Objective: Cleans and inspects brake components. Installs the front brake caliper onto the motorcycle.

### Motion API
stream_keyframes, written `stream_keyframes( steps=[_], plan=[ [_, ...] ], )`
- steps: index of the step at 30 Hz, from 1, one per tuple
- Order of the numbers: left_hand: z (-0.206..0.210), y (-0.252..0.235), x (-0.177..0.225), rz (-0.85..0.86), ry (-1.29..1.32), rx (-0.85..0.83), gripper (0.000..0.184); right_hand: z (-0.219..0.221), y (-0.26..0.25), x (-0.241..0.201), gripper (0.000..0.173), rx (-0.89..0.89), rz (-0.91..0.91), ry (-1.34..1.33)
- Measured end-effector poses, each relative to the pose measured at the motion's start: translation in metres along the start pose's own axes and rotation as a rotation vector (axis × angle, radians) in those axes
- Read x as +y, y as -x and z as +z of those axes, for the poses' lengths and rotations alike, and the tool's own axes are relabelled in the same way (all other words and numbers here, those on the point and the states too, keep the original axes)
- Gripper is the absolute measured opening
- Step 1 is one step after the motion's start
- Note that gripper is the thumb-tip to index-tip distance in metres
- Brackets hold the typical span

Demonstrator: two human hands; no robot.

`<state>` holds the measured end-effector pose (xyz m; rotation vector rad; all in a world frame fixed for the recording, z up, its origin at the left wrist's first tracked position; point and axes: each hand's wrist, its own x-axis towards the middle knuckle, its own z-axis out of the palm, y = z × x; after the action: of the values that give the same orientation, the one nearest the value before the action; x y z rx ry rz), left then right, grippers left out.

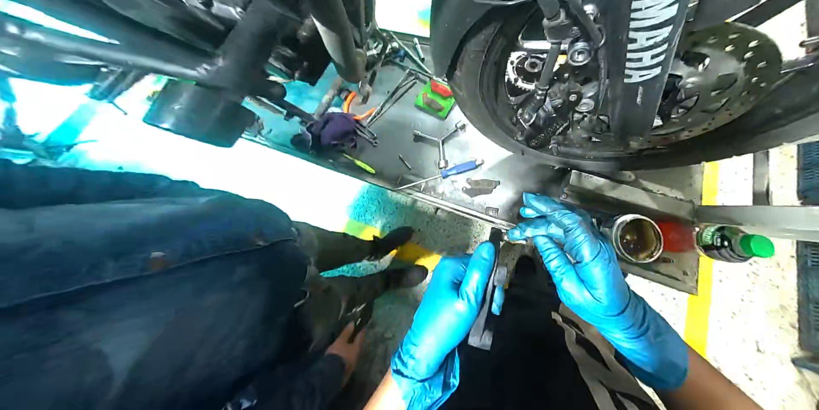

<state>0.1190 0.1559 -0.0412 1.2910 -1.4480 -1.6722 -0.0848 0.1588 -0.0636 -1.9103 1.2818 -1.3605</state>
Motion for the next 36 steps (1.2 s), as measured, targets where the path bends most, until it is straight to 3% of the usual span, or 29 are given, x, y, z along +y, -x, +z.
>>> stream_keyframes(
  steps=[7, 13, 17, 20, 36],
  plan=[
    [-0.011, 0.008, 0.005, -0.008, 0.086, -0.019, 0.060, -0.002, 0.005, -0.002, 0.029, 0.025, -0.083, 0.188],
    [-0.009, 0.008, 0.010, -0.083, 0.191, 0.000, 0.062, -0.010, 0.011, -0.005, 0.038, -0.043, -0.356, 0.329],
    [-0.010, 0.008, 0.010, -0.095, 0.215, 0.010, 0.063, -0.018, 0.009, -0.014, 0.033, 0.038, -0.317, 0.366],
    [-0.009, 0.009, 0.009, -0.086, 0.202, -0.011, 0.064, -0.009, 0.008, -0.011, 0.042, -0.030, -0.355, 0.385],
    [-0.004, 0.004, 0.008, -0.042, 0.197, -0.053, 0.060, -0.026, 0.009, -0.015, 0.032, -0.026, -0.248, 0.270]
  ],
)
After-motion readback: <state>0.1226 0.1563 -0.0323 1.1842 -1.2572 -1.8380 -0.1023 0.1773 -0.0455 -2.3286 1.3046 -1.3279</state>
